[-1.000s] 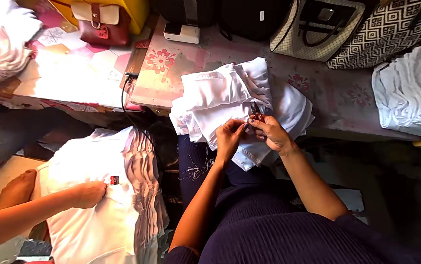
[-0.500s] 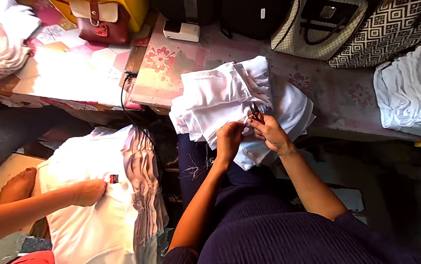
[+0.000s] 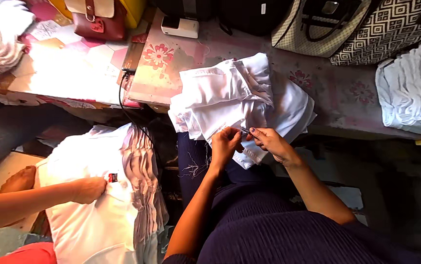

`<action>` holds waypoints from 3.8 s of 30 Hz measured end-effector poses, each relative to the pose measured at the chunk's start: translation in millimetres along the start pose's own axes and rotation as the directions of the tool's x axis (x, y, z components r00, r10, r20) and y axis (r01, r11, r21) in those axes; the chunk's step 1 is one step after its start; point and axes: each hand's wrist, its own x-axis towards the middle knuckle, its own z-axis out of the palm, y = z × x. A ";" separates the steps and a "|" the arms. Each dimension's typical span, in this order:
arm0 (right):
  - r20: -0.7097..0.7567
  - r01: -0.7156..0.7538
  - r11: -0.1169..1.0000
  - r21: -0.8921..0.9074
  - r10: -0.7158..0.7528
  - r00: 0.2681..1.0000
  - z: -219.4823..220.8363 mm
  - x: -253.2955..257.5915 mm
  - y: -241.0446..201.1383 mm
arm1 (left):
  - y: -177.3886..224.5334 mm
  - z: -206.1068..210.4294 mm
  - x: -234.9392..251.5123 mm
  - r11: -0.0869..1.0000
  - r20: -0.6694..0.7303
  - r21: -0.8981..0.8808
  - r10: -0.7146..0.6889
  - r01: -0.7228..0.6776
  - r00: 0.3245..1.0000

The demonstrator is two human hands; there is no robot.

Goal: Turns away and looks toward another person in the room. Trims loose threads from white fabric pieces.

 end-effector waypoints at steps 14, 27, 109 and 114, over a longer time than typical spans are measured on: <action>-0.221 0.369 0.823 -0.432 -0.494 0.841 -0.8 -6.1 21.2 | -9.9 -44.3 -33.0 0.646 -0.267 0.763 0.358 -0.030 0.895; -0.067 0.223 0.915 -0.335 -0.259 0.963 -2.1 33.2 -38.4 | 13.4 -81.3 -24.9 0.956 -0.224 0.001 0.285 -0.292 0.932; -0.366 0.138 0.918 -0.371 -0.282 0.887 3.0 40.6 27.7 | -68.3 35.2 55.3 0.533 0.001 0.644 0.717 -0.549 0.697; -0.438 0.239 0.914 -0.329 -0.372 0.819 -14.8 20.2 19.1 | -69.0 29.9 52.9 0.582 -0.028 0.611 0.694 -0.537 0.720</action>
